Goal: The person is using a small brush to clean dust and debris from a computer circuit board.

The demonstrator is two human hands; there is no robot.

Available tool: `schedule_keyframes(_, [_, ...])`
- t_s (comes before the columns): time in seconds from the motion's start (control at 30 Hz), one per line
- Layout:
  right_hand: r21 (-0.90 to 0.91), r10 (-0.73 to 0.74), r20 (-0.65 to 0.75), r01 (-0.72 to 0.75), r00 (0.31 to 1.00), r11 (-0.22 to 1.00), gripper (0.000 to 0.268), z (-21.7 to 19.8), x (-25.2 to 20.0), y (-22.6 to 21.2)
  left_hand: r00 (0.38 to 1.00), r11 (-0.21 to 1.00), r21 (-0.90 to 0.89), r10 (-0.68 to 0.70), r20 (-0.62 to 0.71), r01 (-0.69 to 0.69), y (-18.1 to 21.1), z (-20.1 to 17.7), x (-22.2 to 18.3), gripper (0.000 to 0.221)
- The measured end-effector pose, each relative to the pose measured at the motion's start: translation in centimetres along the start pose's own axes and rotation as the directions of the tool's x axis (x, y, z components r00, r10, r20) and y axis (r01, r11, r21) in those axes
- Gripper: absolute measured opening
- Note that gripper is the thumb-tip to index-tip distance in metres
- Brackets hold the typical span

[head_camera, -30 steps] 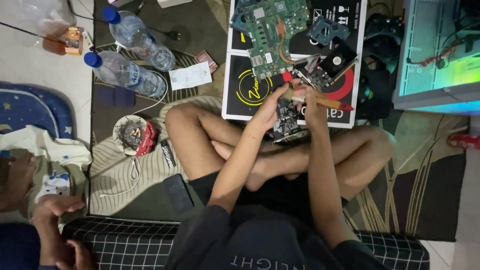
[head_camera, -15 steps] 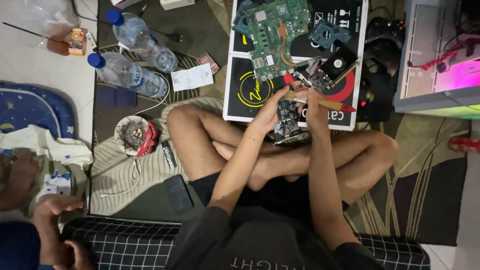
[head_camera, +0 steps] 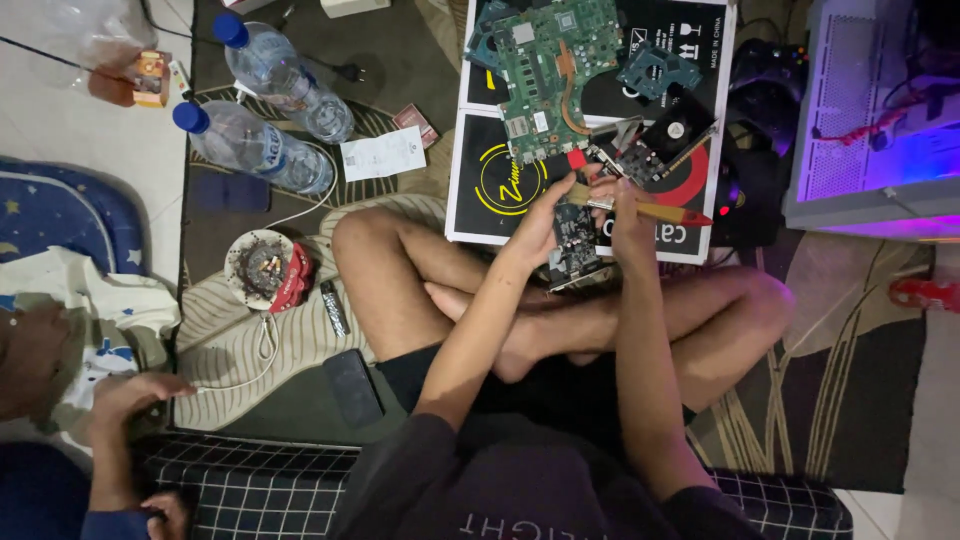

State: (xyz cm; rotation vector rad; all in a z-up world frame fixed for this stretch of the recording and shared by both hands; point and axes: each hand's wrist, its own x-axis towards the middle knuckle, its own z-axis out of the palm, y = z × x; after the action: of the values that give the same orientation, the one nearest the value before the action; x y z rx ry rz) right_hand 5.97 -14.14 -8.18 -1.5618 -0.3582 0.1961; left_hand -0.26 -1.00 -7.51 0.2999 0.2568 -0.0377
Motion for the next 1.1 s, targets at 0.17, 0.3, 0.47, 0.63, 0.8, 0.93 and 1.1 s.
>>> schedule_keyframes(0.17, [0.008,0.009,-0.015,-0.009,1.0,1.0,0.049,0.2,-0.2,-0.9,1.0,1.0,0.014,-0.01,-0.016,0.01,-0.4,-0.9,0.5,0.043])
schedule_keyframes(0.3, [0.008,0.029,-0.035,-0.029,0.999,1.0,0.052,0.4,-0.2,-1.1,1.0,1.0,0.025,-0.002,-0.012,0.002,-0.4,-0.7,0.2,0.042])
schedule_keyframes(0.47, [0.03,-0.007,-0.019,0.008,1.0,1.0,0.051,0.4,-0.2,-1.1,1.0,1.0,0.03,0.0,-0.01,0.001,-0.2,-0.5,0.2,0.042])
schedule_keyframes(0.63, [0.015,0.01,-0.007,-0.009,1.0,1.0,0.051,0.4,-0.2,-1.3,0.999,1.0,0.013,0.0,-0.032,0.0,-0.8,-1.2,0.6,0.044])
schedule_keyframes(0.8, [0.042,0.011,-0.019,-0.01,1.0,0.999,0.051,0.6,-0.2,-1.7,1.0,1.0,-0.007,0.0,-0.027,0.0,-0.5,-0.6,0.4,0.042])
schedule_keyframes(0.93, [0.021,0.016,-0.024,-0.016,1.0,1.0,0.051,0.8,-0.2,-2.3,1.0,1.0,0.012,0.006,-0.02,-0.006,-0.5,-0.7,0.3,0.043])
schedule_keyframes(1.1, [0.035,0.04,-0.029,-0.039,0.999,0.999,0.049,0.6,-0.2,-1.7,1.0,1.0,0.013,0.018,-0.013,-0.017,-0.6,-1.0,0.4,0.044])
